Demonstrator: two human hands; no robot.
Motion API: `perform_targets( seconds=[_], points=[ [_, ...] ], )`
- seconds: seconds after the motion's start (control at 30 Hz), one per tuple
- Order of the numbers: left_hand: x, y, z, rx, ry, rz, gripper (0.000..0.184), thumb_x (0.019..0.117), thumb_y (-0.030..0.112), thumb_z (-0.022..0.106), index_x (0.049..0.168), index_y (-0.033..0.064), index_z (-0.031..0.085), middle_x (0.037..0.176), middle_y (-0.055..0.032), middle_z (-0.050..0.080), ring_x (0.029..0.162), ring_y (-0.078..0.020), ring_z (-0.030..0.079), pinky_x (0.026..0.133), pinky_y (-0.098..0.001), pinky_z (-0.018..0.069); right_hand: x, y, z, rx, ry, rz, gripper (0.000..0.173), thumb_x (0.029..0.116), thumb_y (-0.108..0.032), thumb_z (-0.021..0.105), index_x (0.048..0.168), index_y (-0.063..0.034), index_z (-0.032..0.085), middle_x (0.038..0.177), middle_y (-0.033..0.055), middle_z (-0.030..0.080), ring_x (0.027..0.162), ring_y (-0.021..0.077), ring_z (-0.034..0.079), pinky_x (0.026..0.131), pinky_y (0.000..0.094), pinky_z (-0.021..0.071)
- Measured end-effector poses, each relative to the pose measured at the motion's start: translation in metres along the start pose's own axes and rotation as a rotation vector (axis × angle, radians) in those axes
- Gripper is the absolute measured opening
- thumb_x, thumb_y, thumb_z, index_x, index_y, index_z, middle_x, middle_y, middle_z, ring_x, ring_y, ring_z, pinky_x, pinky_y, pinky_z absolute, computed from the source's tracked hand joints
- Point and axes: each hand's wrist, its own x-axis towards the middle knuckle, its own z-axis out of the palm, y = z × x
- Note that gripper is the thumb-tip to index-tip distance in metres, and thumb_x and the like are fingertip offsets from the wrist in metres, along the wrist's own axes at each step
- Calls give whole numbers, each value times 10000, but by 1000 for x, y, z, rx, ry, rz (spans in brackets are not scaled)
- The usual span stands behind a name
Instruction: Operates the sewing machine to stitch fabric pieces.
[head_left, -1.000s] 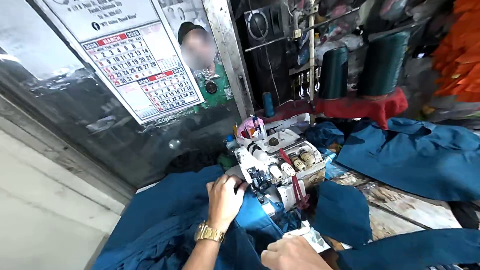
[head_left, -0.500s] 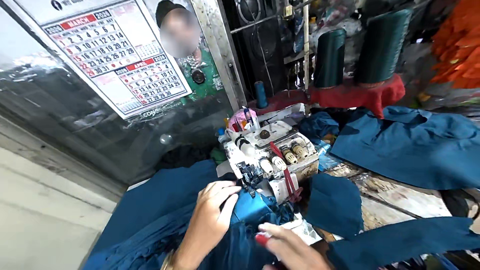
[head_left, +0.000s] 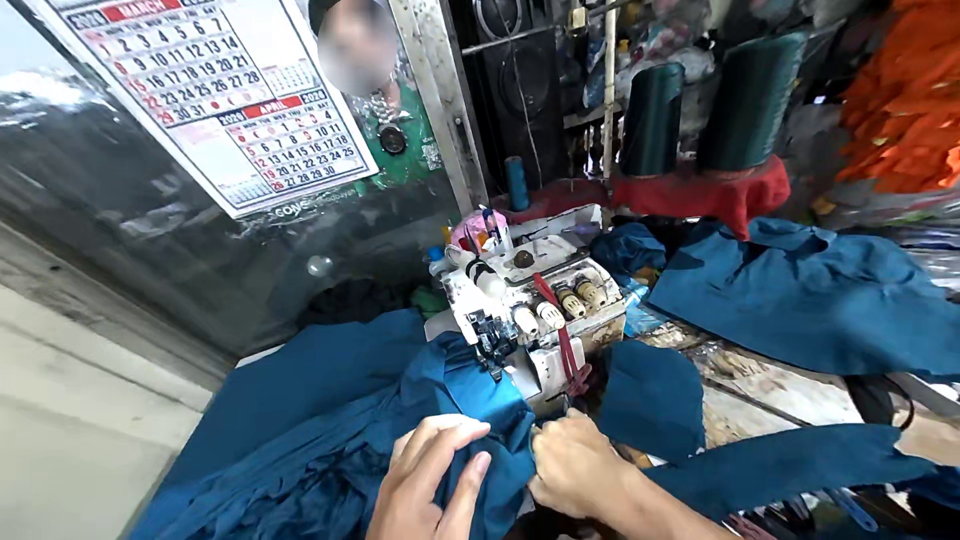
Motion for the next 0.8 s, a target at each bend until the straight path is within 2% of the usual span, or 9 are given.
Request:
perform_targets(
  seconds=[0.07, 0.17, 0.27, 0.4, 0.5, 0.57, 0.6, 0.7, 0.8],
  points=[
    [-4, 3, -1, 5, -18, 16, 228, 997, 247, 636, 1200, 214, 737, 1186, 44, 702, 1133, -133, 640, 1004, -437, 517, -1, -11, -16, 23, -94, 49, 461, 959, -406, 582, 986, 46, 668, 1084, 252, 680, 1079, 443, 641, 905, 662, 462],
    [-10, 6, -9, -20, -23, 19, 232, 990, 215, 659, 1208, 176, 731, 1172, 12, 710, 1119, -153, 650, 1007, -450, 514, -8, -14, -14, 85, 15, -7, 370, 916, -326, 613, 888, 41, 645, 1022, 249, 672, 1059, 448, 640, 827, 643, 503],
    [-14, 5, -6, -60, -4, 25, 226, 989, 191, 659, 1200, 149, 731, 1135, 7, 722, 1071, -152, 670, 969, -435, 544, 6, -16, -12, 50, -136, 80, 550, 959, -475, 555, 1053, 56, 665, 1144, 271, 664, 1131, 459, 624, 895, 672, 477],
    [-14, 16, -1, -49, -54, 39, 232, 991, 194, 660, 1207, 156, 735, 1119, 16, 728, 1076, -138, 667, 996, -427, 528, 15, -20, -16, 58, -169, 131, 517, 966, -460, 558, 958, 41, 686, 1120, 259, 676, 1101, 451, 642, 855, 666, 497],
    [-22, 15, -9, -26, -128, 19, 206, 1003, 196, 650, 1179, 142, 742, 1095, 2, 735, 1056, -135, 675, 952, -393, 553, -10, -4, 12, 136, 200, -53, 325, 951, -277, 564, 941, 29, 671, 1086, 215, 689, 1121, 396, 643, 977, 607, 477],
    [-28, 7, -14, -47, -149, 6, 181, 1009, 192, 646, 1142, 133, 754, 1101, -15, 739, 1054, -142, 685, 923, -383, 573, -29, 8, 36, 214, 470, -174, 287, 1009, -206, 521, 1115, -11, 702, 1284, 174, 674, 1305, 339, 587, 1154, 583, 388],
    [-29, 4, -15, -59, -153, 0, 174, 1010, 188, 645, 1128, 132, 759, 1107, -17, 738, 1062, -143, 684, 921, -379, 574, -40, 12, 46, 262, 557, -213, 281, 1023, -199, 524, 1169, -49, 710, 1346, 145, 657, 1350, 298, 563, 1177, 544, 384],
    [-24, 8, -9, -66, -144, -5, 169, 1009, 197, 647, 1111, 141, 770, 1099, -11, 734, 1062, -131, 683, 914, -345, 585, -72, 17, 68, 427, 733, -252, 225, 1021, -222, 593, 1152, -130, 752, 1321, 57, 679, 1256, 183, 622, 1080, 367, 508],
    [-18, 16, 7, -67, -202, -19, 184, 1020, 238, 634, 1122, 159, 765, 1112, 6, 727, 1068, -112, 674, 924, -320, 583, -99, 31, 74, 482, 736, -138, 216, 1011, -233, 618, 1144, -134, 756, 1133, 33, 739, 1035, 159, 710, 883, 382, 606]
  ],
)
